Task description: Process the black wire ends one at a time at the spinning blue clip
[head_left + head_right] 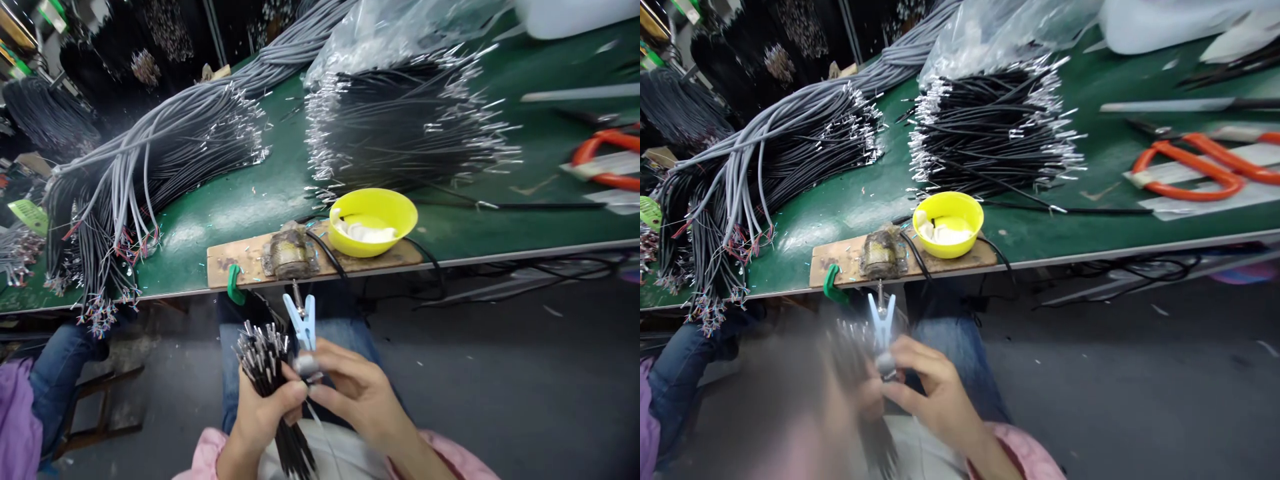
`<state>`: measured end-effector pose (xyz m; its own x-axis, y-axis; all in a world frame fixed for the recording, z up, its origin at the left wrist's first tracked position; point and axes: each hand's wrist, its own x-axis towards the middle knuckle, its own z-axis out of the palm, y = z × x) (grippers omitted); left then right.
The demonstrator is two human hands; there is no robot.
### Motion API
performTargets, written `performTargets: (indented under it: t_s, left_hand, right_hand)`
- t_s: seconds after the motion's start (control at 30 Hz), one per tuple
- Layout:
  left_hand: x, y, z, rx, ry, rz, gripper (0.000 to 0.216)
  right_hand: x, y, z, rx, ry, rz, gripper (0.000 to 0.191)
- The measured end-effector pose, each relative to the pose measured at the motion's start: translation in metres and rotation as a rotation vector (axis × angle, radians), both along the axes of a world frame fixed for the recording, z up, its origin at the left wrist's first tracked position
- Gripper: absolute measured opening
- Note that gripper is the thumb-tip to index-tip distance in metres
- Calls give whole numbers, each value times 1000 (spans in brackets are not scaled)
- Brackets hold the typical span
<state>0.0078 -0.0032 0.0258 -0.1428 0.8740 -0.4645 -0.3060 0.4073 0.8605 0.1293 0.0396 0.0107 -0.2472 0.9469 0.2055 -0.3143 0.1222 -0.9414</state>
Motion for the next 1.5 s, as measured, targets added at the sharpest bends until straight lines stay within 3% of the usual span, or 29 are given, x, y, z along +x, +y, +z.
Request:
performTargets:
  t_s: [0.1, 0.2, 0.4, 0.63, 0.8, 1.0, 1.2, 1.27, 1.37, 1.5]
  left_hand:
    - [2, 2, -2, -13, -52, 15, 43]
    - [3, 4, -2, -15, -78, 29, 42]
    - [4, 5, 15, 2, -11, 43, 31]
    - [1, 7, 28, 32, 92, 22, 29]
    - [3, 3, 23, 3, 37, 9, 30]
    - [3, -1, 24, 6, 5, 110, 31]
    - [2, 2, 22, 21, 16, 85, 37]
    - [1, 2, 22, 8, 28, 57, 37]
    - [-1, 2, 26, -23, 54, 19, 35]
    - [-5, 1, 27, -45, 58, -38, 33]
  right_hand:
    - [-3, -3, 6, 140, -95, -187, 20]
    - [-5, -5, 6, 108, -122, -247, 27]
    - [-3, -7, -9, -340, 197, 174, 35]
    - [-2, -3, -11, -616, 244, 454, 45]
    - [3, 4, -6, -525, 52, 379, 46]
    - [4, 2, -7, -397, -156, 57, 27]
    - [-4, -6, 2, 1, -82, -64, 13]
    - [-6, -7, 4, 75, -125, -130, 19]
    - [-8, -8, 5, 19, -123, -106, 28]
    - [-8, -9, -1, -182, -25, 57, 37]
